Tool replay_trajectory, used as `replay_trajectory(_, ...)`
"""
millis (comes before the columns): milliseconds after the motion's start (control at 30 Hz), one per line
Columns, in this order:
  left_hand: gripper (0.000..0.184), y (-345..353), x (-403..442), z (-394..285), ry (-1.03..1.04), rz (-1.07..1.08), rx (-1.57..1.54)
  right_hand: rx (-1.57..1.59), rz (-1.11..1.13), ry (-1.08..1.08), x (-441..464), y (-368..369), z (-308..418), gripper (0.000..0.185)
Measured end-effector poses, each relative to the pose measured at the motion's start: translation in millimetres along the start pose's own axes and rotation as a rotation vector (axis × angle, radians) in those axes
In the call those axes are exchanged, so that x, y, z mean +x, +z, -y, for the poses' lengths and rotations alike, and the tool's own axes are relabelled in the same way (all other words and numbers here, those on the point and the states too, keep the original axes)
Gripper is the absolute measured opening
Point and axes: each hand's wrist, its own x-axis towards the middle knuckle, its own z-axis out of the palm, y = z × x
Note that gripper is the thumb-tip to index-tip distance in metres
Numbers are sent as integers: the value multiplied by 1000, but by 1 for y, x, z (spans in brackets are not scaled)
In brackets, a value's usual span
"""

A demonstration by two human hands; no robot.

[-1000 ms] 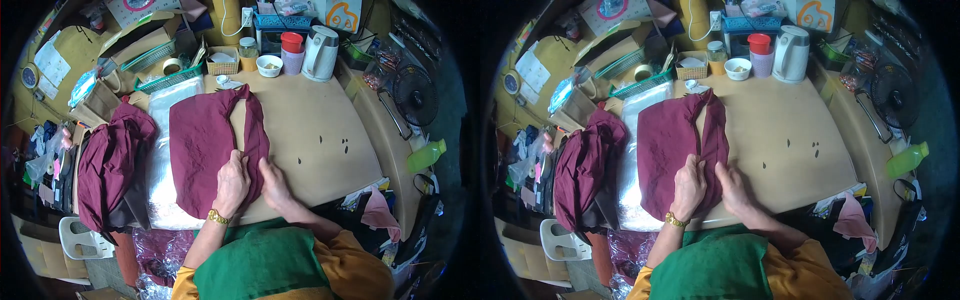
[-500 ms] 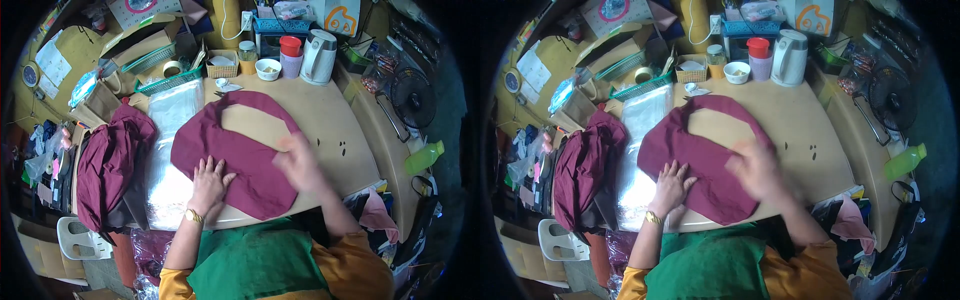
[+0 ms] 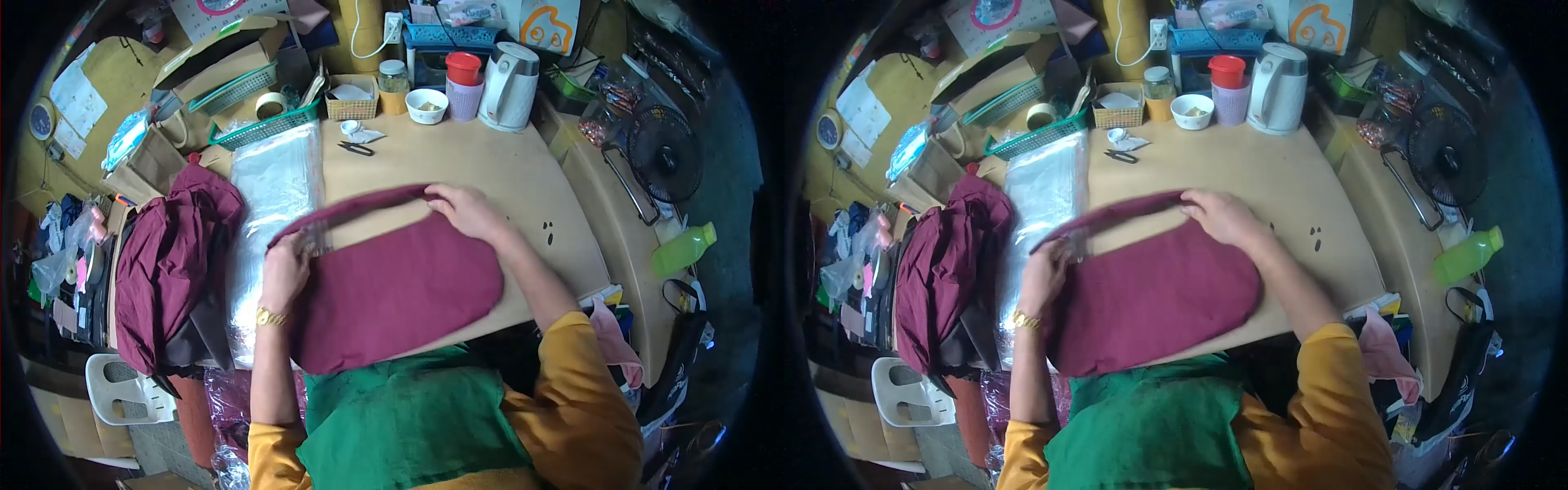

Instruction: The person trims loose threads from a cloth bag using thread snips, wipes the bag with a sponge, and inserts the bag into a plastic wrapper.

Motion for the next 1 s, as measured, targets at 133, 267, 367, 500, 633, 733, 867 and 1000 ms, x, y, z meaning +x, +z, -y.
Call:
replay_trajectory(133, 91, -63, -54, -27, 221, 266, -214, 196, 220, -99, -34, -55, 23, 28)
replay_trajectory(267, 100, -55, -112, -31, 204, 414, -100, 15, 208, -107, -79, -54, 23, 31)
replay_trajectory(367, 78, -21, -130, -14, 131, 60, 69, -235, 82, -144, -81, -33, 13, 31)
replay_trajectory(500, 37, -5, -129, 5, 227, -160, -24, -233, 80, -259, -69, -23, -2, 29)
replay_trajectory(633, 14, -8, -127, 19, 171, -324, -193, 36, -51, -225, -75, -22, 13, 25)
replay_trajectory(733, 10, 7, -129, 40, 5, -365, -369, 326, -125, -121, -82, -2, 15, 28)
replay_trajectory(867, 12, 12, -127, 45, -93, -325, -361, 475, -121, -164, -87, 1, 8, 32)
replay_trajectory(1000, 17, 10, -115, 25, 1, -648, -170, 604, -48, 72, -97, 7, -1, 24)
